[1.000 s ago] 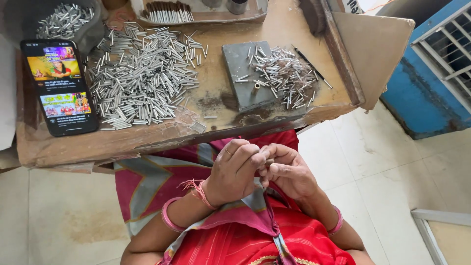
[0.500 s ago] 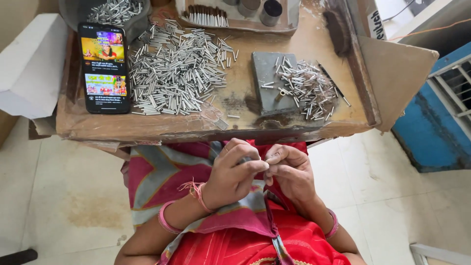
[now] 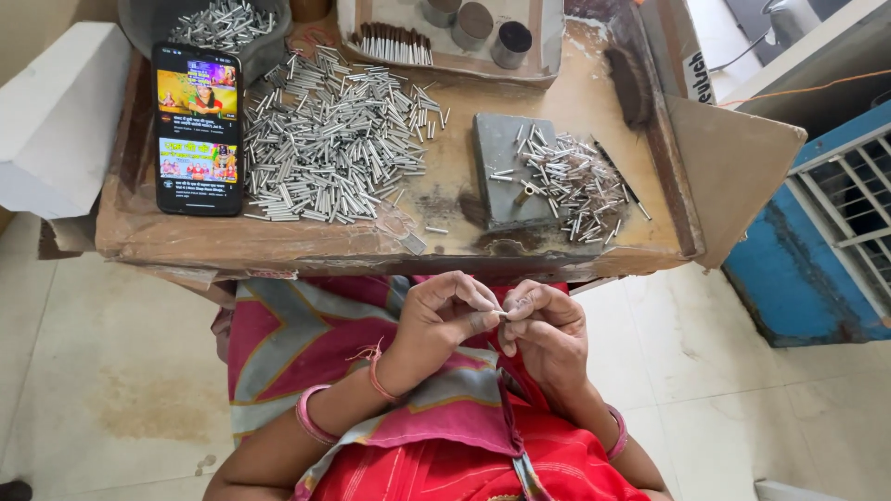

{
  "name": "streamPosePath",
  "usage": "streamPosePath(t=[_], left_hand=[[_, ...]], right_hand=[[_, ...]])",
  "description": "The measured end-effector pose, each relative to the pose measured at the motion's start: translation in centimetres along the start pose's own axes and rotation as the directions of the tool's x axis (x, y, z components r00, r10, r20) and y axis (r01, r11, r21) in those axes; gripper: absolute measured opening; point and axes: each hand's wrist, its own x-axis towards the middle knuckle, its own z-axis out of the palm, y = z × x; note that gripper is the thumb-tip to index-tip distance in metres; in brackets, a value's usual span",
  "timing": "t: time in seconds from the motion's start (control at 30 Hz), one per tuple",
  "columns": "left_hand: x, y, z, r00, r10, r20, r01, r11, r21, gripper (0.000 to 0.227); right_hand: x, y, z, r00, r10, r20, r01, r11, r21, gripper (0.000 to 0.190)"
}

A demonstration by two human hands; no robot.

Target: Sorting and inspecting small metal tubes on a workbench.

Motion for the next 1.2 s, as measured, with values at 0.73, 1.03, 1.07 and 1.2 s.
streamPosePath(t=[0.73,1.03,1.07,1.2], left_hand=[[1.4,-1.4,0.0,0.992,-0.120,-0.039,0.117,0.990,-0.085,0.017],[2.3,-3.9,-1.0,0.958,-0.260,-0.117,0.246,0.961,-0.126,0.016],[2.4,-4.0,-1.1,0.957,-0.261,-0.124,0.249,0.963,-0.103,0.016],[2.4,-5.1,-1.7,0.959,-0.252,-0.127,0.252,0.968,-0.019,0.018]], right_hand=[[0.7,-0.2,-0.7,0.976,-0.216,0.028,0.188,0.772,-0.607,0.018],[0.9,1.4,-3.9,0.988,-0.104,-0.112,0.042,0.891,-0.452,0.015],[0.9,1.6,-4.4,0.989,-0.093,-0.118,0.034,0.902,-0.430,0.015],[1.2,2.5,-6.6,0.988,-0.070,-0.135,0.029,0.960,-0.279,0.017]])
